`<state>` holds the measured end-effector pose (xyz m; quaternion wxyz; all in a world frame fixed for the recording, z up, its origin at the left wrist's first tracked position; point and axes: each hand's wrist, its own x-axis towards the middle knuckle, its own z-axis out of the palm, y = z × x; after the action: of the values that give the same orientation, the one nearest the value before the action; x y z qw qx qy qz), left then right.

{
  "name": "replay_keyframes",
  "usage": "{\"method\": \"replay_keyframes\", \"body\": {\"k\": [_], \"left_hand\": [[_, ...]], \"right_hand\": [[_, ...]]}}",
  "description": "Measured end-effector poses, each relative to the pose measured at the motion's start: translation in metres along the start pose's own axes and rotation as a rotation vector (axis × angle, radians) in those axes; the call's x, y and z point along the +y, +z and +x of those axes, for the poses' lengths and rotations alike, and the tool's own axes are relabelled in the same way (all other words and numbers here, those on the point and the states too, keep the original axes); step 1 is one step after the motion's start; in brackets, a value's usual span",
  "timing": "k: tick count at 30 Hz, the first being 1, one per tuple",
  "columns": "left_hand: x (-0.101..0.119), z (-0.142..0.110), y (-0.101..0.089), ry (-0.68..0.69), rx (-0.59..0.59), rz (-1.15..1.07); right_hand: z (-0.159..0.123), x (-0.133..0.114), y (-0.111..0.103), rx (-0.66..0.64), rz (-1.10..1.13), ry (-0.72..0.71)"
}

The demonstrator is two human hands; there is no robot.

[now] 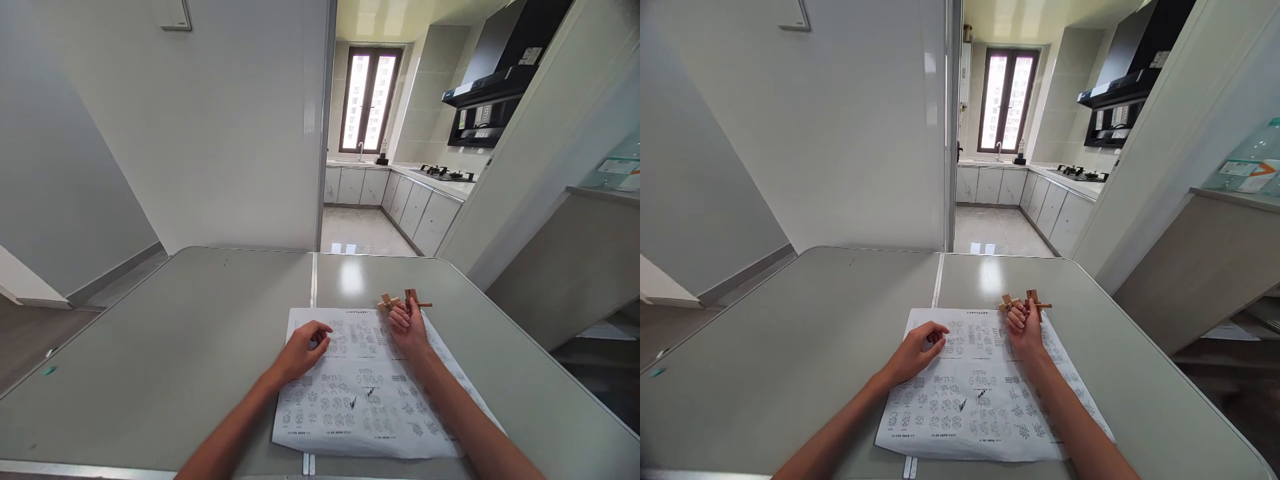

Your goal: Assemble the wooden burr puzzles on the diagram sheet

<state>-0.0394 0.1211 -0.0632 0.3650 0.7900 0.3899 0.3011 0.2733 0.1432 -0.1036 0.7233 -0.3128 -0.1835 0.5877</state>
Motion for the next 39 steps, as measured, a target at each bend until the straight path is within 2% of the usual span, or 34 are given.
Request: {"method": "replay_keyframes", "body": {"k": [8, 13, 16, 18, 21, 26, 30, 33, 39], "left_hand": [[-0.001, -0.001, -0.001, -0.012, -0.016, 0.0], [-0.003, 0.0, 0.0, -0.002, -0.007, -0.002], [-0.001, 0.0, 0.001, 0.0, -0.004, 0.0], [0.001, 0.0, 0.0, -0.003, -0.003, 0.001], [0.003, -0.001, -0.001, 0.008, 0.004, 0.007], [0.005, -0.003, 0.0, 0.06, 0.052, -0.019], [0.005, -0.005, 0.002, 0.067, 0.059, -0.085], [0.008, -0.007, 0.001, 0.072, 0.021, -0.146], [0.015, -0.009, -0.004, 0.048, -0.091, -0.214]], "right_hand": [[0.005, -0.006, -0.003, 0.036, -0.07, -0.051], [-0.006, -0.004, 0.01, 0.069, -0.218, -0.162], [-0.017, 0.001, 0.022, 0.033, -0.409, -0.231], [-0.025, 0.006, 0.029, -0.062, -0.708, -0.296], [-0.035, 0.018, 0.035, -0.275, -1.106, -0.394], [-0.047, 0.037, 0.038, -0.517, -1.362, -0.521], [-0.054, 0.042, 0.044, -0.733, -1.658, -0.669], [-0.058, 0.042, 0.048, -0.796, -1.742, -0.699], [-0.061, 0.043, 0.05, -0.879, -1.759, -0.749]]}}
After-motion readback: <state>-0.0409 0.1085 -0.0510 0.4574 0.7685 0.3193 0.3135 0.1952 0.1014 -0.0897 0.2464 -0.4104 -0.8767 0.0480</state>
